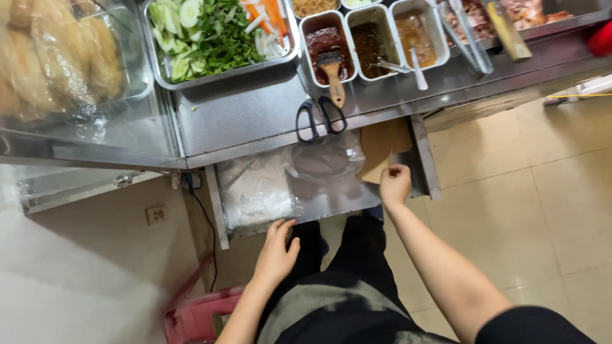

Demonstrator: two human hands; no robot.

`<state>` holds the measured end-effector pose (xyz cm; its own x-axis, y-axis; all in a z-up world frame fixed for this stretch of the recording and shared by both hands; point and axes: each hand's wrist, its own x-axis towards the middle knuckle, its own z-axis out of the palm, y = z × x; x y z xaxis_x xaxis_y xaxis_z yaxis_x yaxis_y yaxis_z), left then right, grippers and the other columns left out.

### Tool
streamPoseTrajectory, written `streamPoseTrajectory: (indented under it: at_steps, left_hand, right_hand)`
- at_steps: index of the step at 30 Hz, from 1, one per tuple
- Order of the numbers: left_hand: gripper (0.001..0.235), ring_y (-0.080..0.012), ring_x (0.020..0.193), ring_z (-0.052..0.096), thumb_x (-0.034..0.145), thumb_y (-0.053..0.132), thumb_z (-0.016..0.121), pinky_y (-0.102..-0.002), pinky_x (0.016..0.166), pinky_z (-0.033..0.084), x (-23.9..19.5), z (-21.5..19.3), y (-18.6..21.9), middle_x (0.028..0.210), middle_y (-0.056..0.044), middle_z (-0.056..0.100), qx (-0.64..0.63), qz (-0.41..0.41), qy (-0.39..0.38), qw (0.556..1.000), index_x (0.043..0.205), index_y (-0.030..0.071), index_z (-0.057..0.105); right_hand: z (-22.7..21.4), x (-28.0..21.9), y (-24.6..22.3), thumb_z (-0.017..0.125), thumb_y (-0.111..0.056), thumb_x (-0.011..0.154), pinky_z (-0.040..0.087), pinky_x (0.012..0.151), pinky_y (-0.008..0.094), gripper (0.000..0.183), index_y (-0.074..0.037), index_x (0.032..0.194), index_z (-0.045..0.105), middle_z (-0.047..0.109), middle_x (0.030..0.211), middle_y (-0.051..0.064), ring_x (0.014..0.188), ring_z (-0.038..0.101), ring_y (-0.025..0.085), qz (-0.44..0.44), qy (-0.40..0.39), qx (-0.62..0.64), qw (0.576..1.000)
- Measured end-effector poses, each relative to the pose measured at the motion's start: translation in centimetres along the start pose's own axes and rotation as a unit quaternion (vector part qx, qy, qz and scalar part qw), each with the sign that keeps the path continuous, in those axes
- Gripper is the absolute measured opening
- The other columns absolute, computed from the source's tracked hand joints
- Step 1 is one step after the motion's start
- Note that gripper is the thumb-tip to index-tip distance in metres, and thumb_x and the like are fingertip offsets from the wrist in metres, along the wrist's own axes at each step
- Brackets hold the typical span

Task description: Prepare a baguette sandwich with grilled meat, vegetables, and condiments.

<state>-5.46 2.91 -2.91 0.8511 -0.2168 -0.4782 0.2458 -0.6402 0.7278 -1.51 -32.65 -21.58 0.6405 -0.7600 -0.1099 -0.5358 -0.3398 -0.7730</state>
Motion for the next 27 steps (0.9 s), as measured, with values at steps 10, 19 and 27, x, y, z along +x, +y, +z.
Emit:
streamPoseTrajectory:
  at_steps: [10, 19, 27]
  left_hand:
    - [0.071, -0.0377, 0.136, 0.049, 0.086, 0.019, 0.072, -0.045, 0.110, 0.042, 3.7, 4.6, 12.6, 0.150, -0.017, 0.045, 0.101, 0.140, -0.077, 0.982, 0.149, 0.007, 0.041]
    - [0.049, -0.0190, 0.096, 0.080, 0.084, 0.018, 0.074, -0.032, 0.086, 0.059, 6.8, 6.5, 18.1, 0.107, -0.012, 0.082, -0.141, -0.004, 0.023, 0.990, 0.131, 0.010, 0.069]
    - [0.040, -0.0145, 0.073, 0.071, 0.092, 0.036, 0.074, -0.034, 0.068, 0.055, 1.1, 6.9, 14.6, 0.079, -0.015, 0.080, -0.224, -0.127, 0.285, 0.923, 0.093, -0.004, 0.077]
  right_hand:
    - [-16.8, -3.2, -6.9, 0.063, -0.006, 0.099, 0.051, 0.073, 0.027, 0.009, -0.005, 0.108, 0.065, 0.069, 0.092, 0.005, 0.081, 0.062, 0.013, -0.063, -0.053, 0.054, 0.995]
    - [-20.9, 5.6, -12.6, 0.065, -0.004, 0.095, 0.052, 0.077, 0.023, 0.010, -0.007, 0.105, 0.068, 0.070, 0.093, -0.002, 0.086, 0.063, 0.006, -0.090, -0.401, 0.149, 0.899]
    - [-17.9, 18.8, -22.0, 0.073, -0.011, 0.093, 0.046, 0.100, 0.042, 0.024, -0.005, 0.115, 0.067, 0.053, 0.131, 0.015, 0.122, 0.051, 0.030, -0.418, -0.040, -0.074, 0.905]
